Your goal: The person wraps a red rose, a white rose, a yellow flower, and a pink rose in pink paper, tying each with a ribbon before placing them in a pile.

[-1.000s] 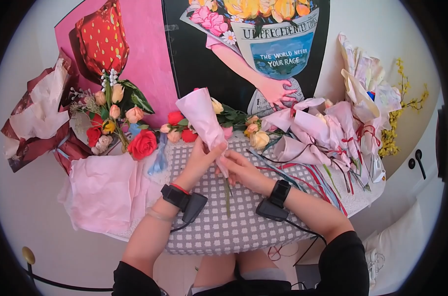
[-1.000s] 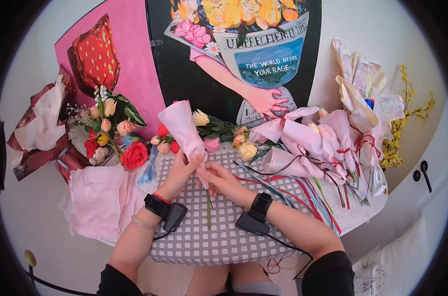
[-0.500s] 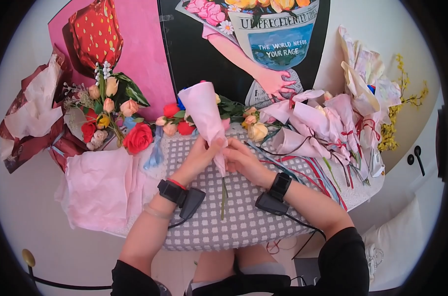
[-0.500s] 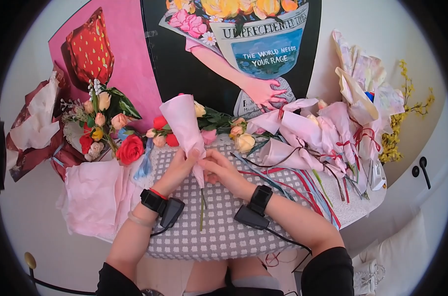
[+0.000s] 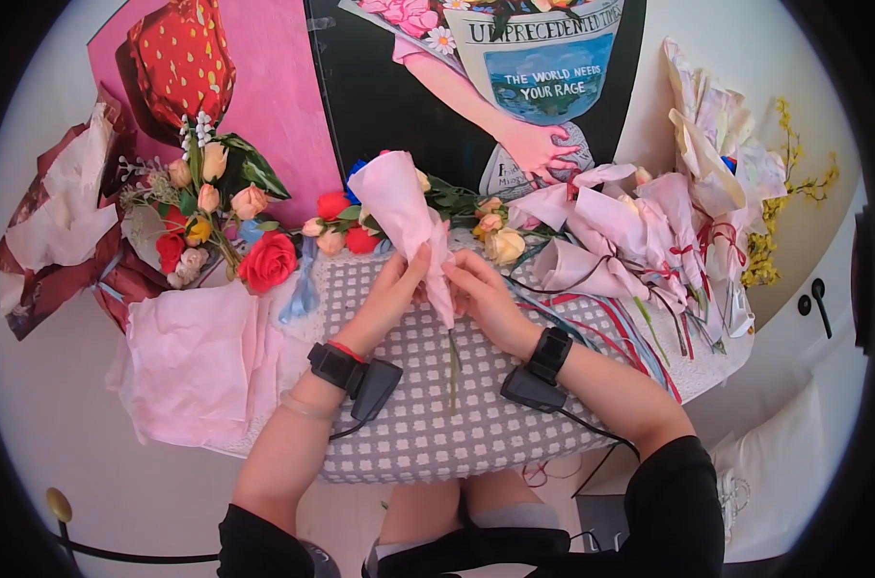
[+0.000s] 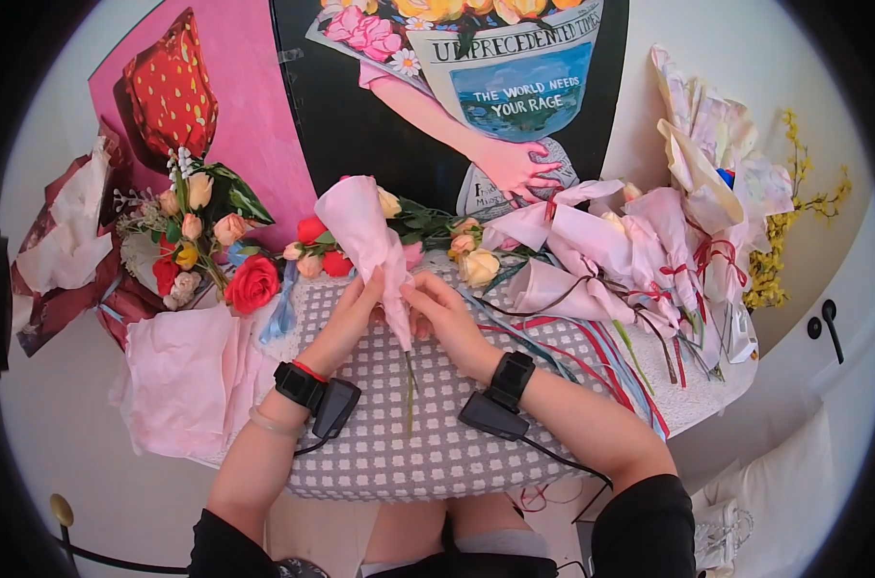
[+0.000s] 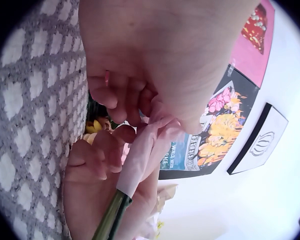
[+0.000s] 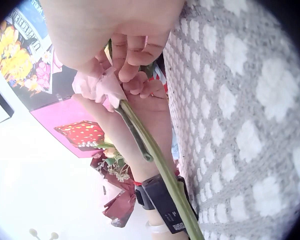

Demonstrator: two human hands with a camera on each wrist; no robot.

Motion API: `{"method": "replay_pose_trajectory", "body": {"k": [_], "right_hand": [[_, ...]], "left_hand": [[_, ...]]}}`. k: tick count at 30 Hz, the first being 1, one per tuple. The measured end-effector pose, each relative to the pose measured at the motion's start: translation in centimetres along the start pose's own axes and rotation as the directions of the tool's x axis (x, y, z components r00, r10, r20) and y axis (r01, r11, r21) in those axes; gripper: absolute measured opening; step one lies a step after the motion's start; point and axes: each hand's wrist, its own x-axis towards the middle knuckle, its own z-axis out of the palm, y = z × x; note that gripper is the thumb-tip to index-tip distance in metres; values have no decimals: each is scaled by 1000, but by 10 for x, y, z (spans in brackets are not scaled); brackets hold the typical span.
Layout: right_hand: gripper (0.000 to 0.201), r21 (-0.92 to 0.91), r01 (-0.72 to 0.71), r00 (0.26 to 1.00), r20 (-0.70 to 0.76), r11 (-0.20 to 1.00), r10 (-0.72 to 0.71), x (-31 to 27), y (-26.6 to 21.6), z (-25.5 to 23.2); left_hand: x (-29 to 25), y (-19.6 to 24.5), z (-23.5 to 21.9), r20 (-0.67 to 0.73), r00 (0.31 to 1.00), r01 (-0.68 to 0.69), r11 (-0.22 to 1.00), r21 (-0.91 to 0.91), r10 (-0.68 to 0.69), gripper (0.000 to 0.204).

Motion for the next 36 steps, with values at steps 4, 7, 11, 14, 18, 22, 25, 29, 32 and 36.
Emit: {"method": "replay_pose_trajectory", "body": {"k": [4,7,11,14,18,22,25,29,32,36], "right_hand": [[16,-70,48,996,-71,996,-53,0,0,0],[18,6,48,986,-159,999,-46,1,2,0],[20,-29,40,988,-146,999,-44,1,3,-1],[23,-192,32,994,-100,981,-52,2,7,-5],[30,43,-88,995,-33,995,89,3,8,-10],[32,54,-36,996,-73,998,40,-2,-2,4],[28,-142,39,991,-122,989,-57,-2,-3,6],[23,-91,55,979,-192,994,-72,-2,-5,5],[22,-76,123,965,-224,990,-137,-3,-9,8],[22,-85,197,937,-278,977,-213,-3,-10,9]], "left_hand": [[9,-16,-8,14,999,-36,999,-23,37,41],[8,-12,-11,99,995,-9,1000,22,7,37],[6,-10,-11,171,985,22,1000,7,-23,37],[6,-11,-9,124,992,5,999,39,-10,41],[3,-3,-5,97,995,5,994,113,-16,49],[6,-11,-5,17,995,-103,994,23,103,46],[6,-12,-8,29,993,-114,986,119,111,47],[6,-9,-4,22,997,-71,997,12,71,53],[9,-12,-7,-11,996,-91,992,-84,90,52],[6,-2,-8,13,980,-192,959,-207,199,50]]}}
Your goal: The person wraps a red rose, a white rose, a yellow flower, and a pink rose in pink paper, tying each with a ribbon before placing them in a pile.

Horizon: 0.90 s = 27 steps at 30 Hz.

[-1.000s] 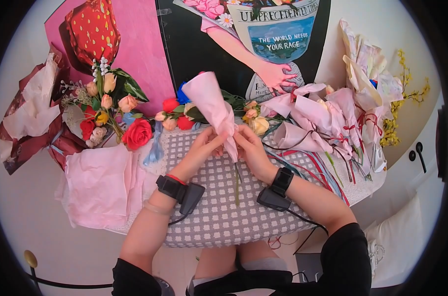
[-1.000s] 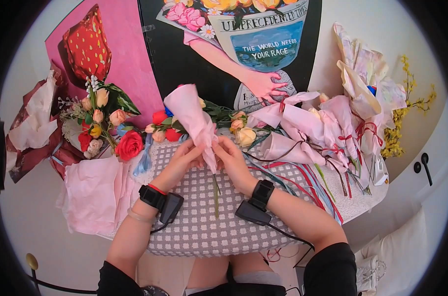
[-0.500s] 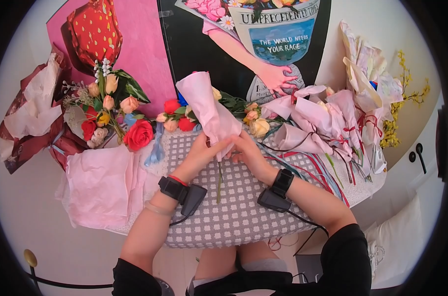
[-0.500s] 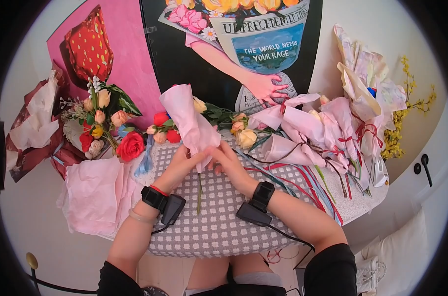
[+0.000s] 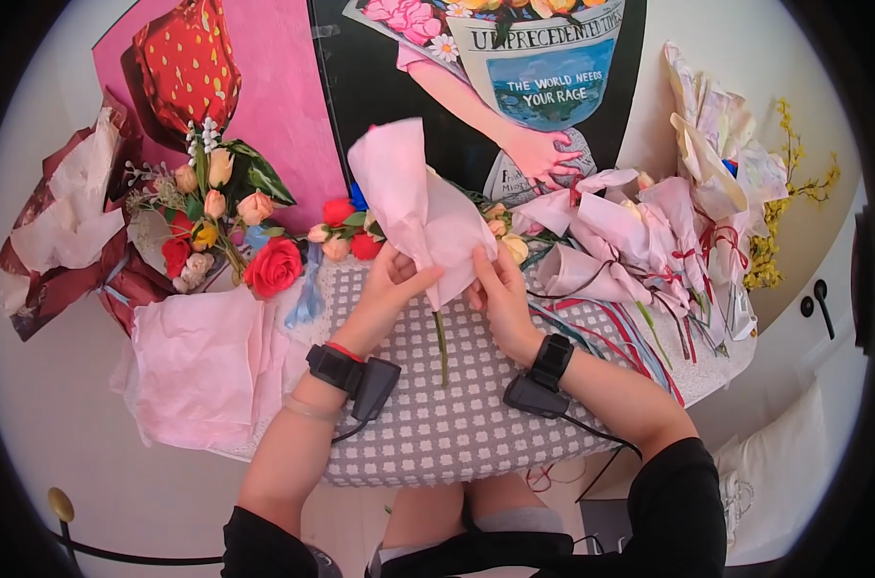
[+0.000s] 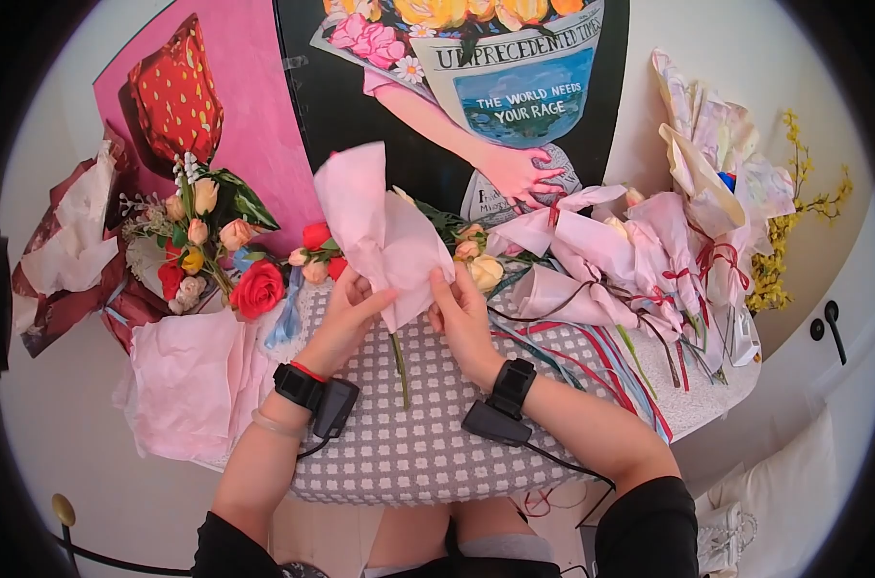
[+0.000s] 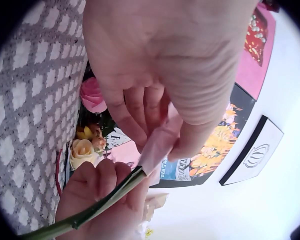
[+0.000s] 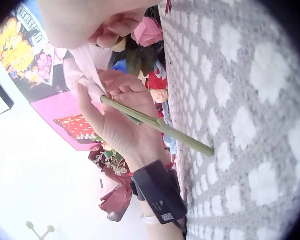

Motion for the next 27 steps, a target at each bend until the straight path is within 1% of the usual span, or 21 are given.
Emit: {"method": "replay_pose_trajectory", "body": {"k": [4,6,7,9,10,12,13,15,16,18,19,21,22,23,24,26,27], "right_hand": [[22,-14,15,1000,7,1000,-15,0,-2,0],[22,162,-62,997,64,985,52,0,-5,-1],[22,162,-61,997,64,985,51,1,-3,-4],[24,348,-172,985,64,922,160,5,2,-8],[24,348,-171,985,64,922,159,5,2,-9],[25,369,-76,991,-74,926,111,3,-10,-6],[25,368,-75,991,-74,927,109,3,-10,-8],[27,338,-33,998,67,941,11,1,-12,-15],[27,337,-33,998,68,941,10,1,-13,-13],[28,95,14,984,175,995,-31,-1,-17,-5],[28,93,14,985,173,996,-30,-1,-16,-4],[28,-118,87,988,135,989,-71,1,-8,-6],[28,-222,120,988,120,968,-95,3,-3,-7],[28,-275,133,982,166,952,-89,6,0,-10],[28,-273,135,982,166,952,-92,6,2,-10],[28,-262,46,960,279,964,30,3,4,-7],[28,-261,47,960,279,964,29,2,3,-6]], "left_hand": [[-2,11,6,-7,999,-44,997,-58,43,54],[0,9,5,-10,998,-59,998,10,60,47],[1,6,2,-9,998,-60,998,11,60,47],[3,1,-6,-91,995,45,996,77,-38,47],[3,0,-9,-91,995,44,996,77,-37,47],[3,0,-11,-211,976,72,991,111,-47,44],[3,1,-10,-211,977,70,991,111,-45,44],[3,5,-7,-249,968,56,992,117,-25,41],[3,5,-7,-249,968,54,992,117,-23,41],[3,4,-6,-217,976,-7,999,50,18,38],[3,4,-5,-215,976,-6,999,49,16,38],[2,6,-4,-158,986,-43,999,17,45,37],[2,6,-3,-156,987,-44,999,18,46,37],[2,7,-2,-154,987,-51,999,-1,50,36],[2,8,-1,-152,987,-58,998,-20,55,36],[3,8,-2,-142,988,-62,997,-45,55,39],[3,7,-2,-134,990,-64,995,-73,54,43]]}}
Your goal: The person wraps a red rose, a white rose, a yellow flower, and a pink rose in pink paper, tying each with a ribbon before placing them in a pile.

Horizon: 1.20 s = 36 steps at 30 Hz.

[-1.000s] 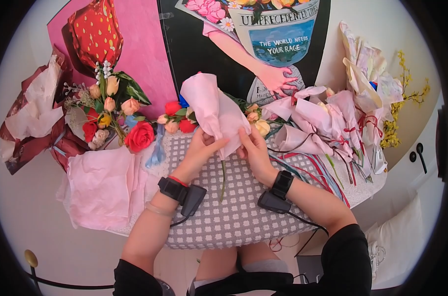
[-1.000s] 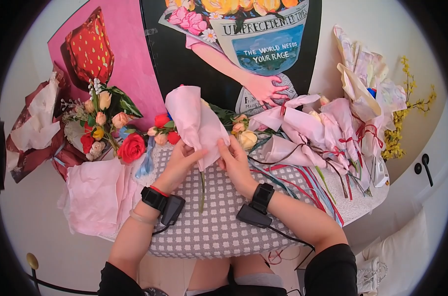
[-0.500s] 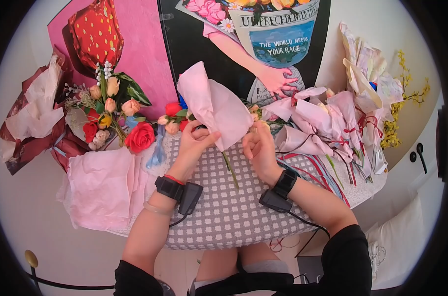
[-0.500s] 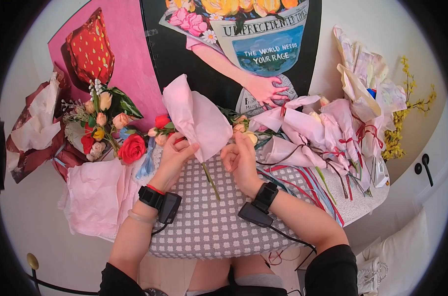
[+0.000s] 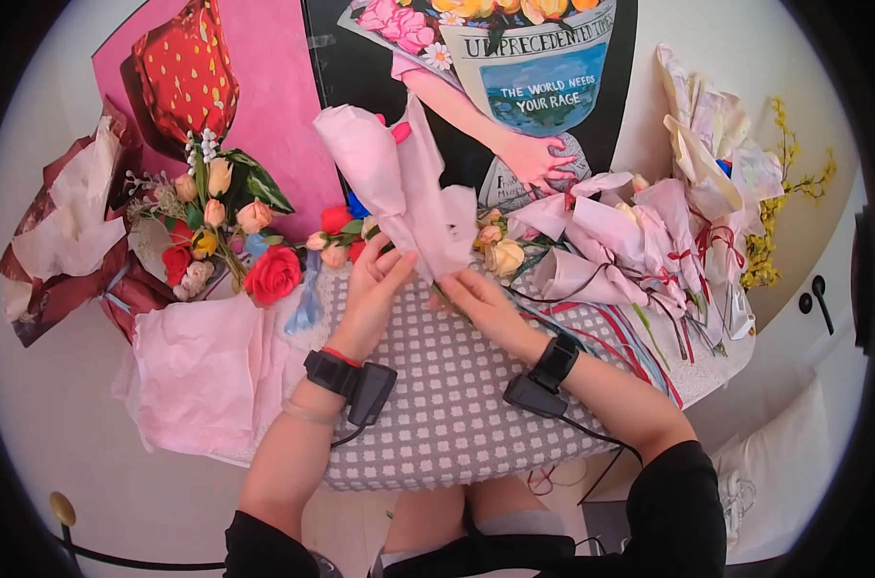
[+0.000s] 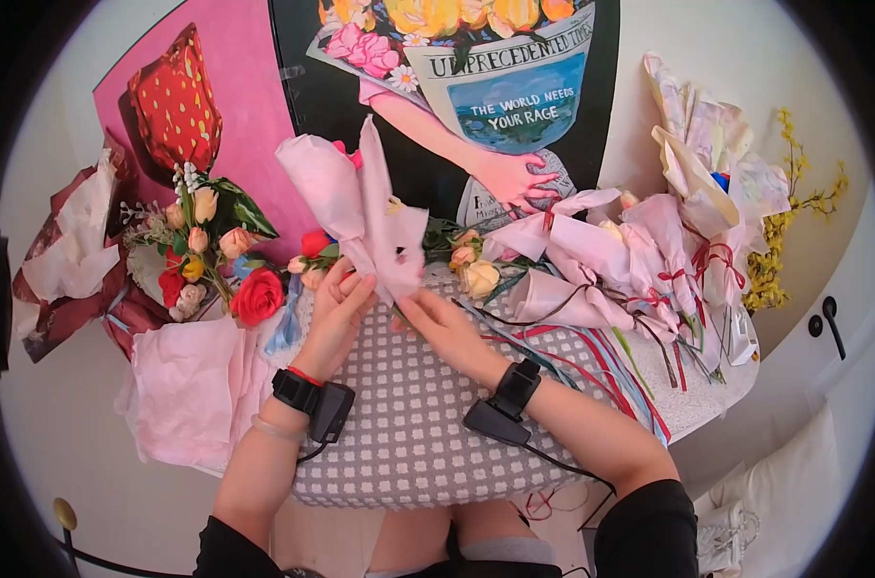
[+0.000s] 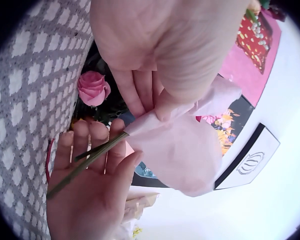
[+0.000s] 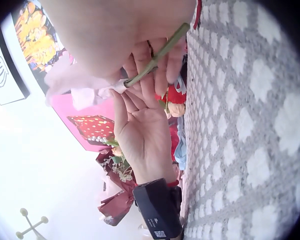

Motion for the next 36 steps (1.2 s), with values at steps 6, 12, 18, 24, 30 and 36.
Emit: {"method": "replay_pose_trajectory", "body": {"k": [6,12,18,24,30,36], "right_hand": [[24,48,-196,945,277,980,175,-4,7,2],[26,-63,-169,948,264,984,179,-5,10,2],[38,93,-249,954,194,964,227,-8,-4,6],[36,250,-337,924,272,908,268,-9,4,4],[26,282,-329,932,252,901,261,-9,-1,5],[50,167,-306,938,223,937,267,-10,-12,6]], "left_hand": [[-4,-3,-6,94,994,64,993,-104,-54,35],[-3,-8,3,-9,998,-53,993,109,54,35],[-4,-7,5,25,999,-25,986,167,21,33],[-7,-3,4,7,999,47,986,160,-49,15],[-6,-16,-14,72,992,110,993,-49,-107,25],[-7,-11,1,15,999,46,998,-31,-46,28]]}}
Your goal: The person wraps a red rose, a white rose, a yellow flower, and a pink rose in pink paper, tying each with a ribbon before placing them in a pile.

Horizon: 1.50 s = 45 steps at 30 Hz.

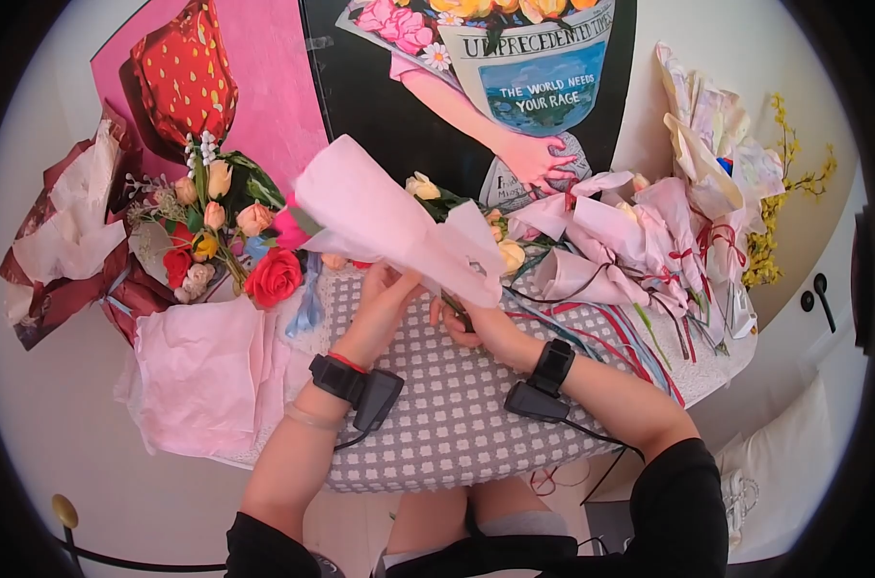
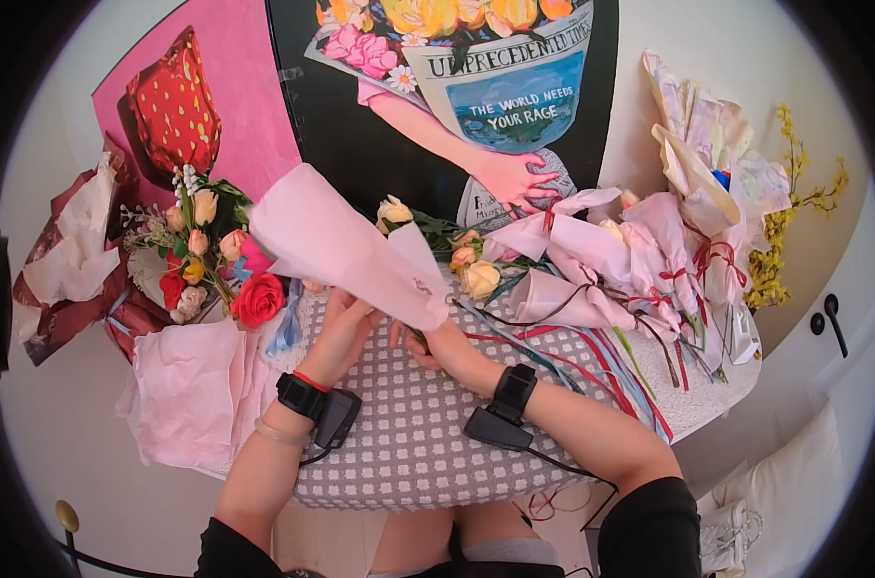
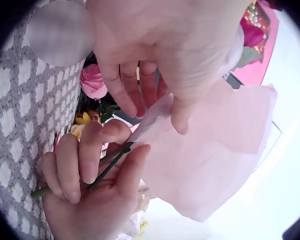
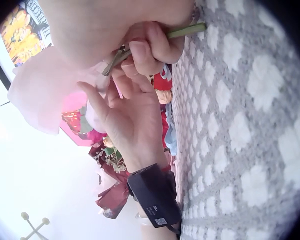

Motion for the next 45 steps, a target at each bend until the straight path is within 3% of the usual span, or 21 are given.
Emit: {"method": "replay_pose_trajectory", "body": {"k": [3,6,10,12,16,18,19,21,22,23,24,25,27,29,34,36,37,38,39,41,45], "right_hand": [[53,40,-45,999,3,998,45,1,2,-2],[54,206,-157,985,98,966,139,3,9,-12],[43,266,-162,985,97,950,140,0,-2,-6],[32,175,3,998,-65,985,9,1,2,-2],[23,77,49,990,-136,996,-38,2,-15,-2],[25,-286,145,981,-84,947,-176,6,-21,-10],[25,-297,145,980,-86,944,-178,4,-28,-15],[27,-639,92,982,-67,764,-174,-6,-60,-14],[27,-722,76,978,-78,688,-191,-9,-69,-13],[27,-726,78,978,-79,683,-195,-11,-72,-12],[25,-781,160,938,-70,604,-339,-12,-74,-10],[23,-830,228,879,-49,509,-474,-13,-76,-10],[26,-841,246,894,4,481,-449,-14,-79,-14],[33,-532,-53,997,-69,845,19,-17,-79,-14],[40,-437,-82,995,13,896,98,-31,-54,-17],[44,-458,-60,997,8,887,72,-39,-63,-9],[48,-758,-147,988,-86,636,126,-48,-75,0],[52,-932,-227,971,-194,284,137,-56,-87,9],[52,-932,-227,971,-196,281,135,-63,-99,18],[58,-688,-311,930,-81,656,357,-72,-119,35],[51,-595,-344,909,-18,726,416,-79,-116,48]], "left_hand": [[4,-3,-11,-52,998,-11,983,181,21,24],[1,2,-6,-122,991,-17,973,230,46,21],[2,2,-3,-204,977,-14,972,234,64,22],[-2,5,3,-262,958,-75,984,164,117,22],[0,-2,-4,-291,931,-159,963,216,219,23],[-5,7,6,-272,923,-179,929,325,273,28],[-4,9,5,-270,922,-186,930,317,276,28],[-3,13,-1,-254,967,103,921,377,-4,33],[-3,10,1,-249,968,95,923,374,1,33],[-3,3,4,-258,957,-29,930,367,132,33],[-3,-1,4,-267,928,-152,920,361,258,34],[-1,-3,1,-265,929,-155,921,358,260,34],[4,-6,-4,-123,985,-94,980,174,117,35],[8,-11,-7,-84,991,-89,986,139,101,35],[12,-16,-10,82,995,-54,997,52,49,33],[6,-11,-9,113,993,-60,976,209,37,28],[5,-7,-7,113,993,-63,976,206,40,28],[3,-2,-3,117,993,-35,983,181,14,25],[3,1,-1,123,992,-7,988,156,-12,23],[4,3,-1,109,993,32,991,129,-46,22],[2,8,3,95,992,83,997,-6,-82,18]]}}
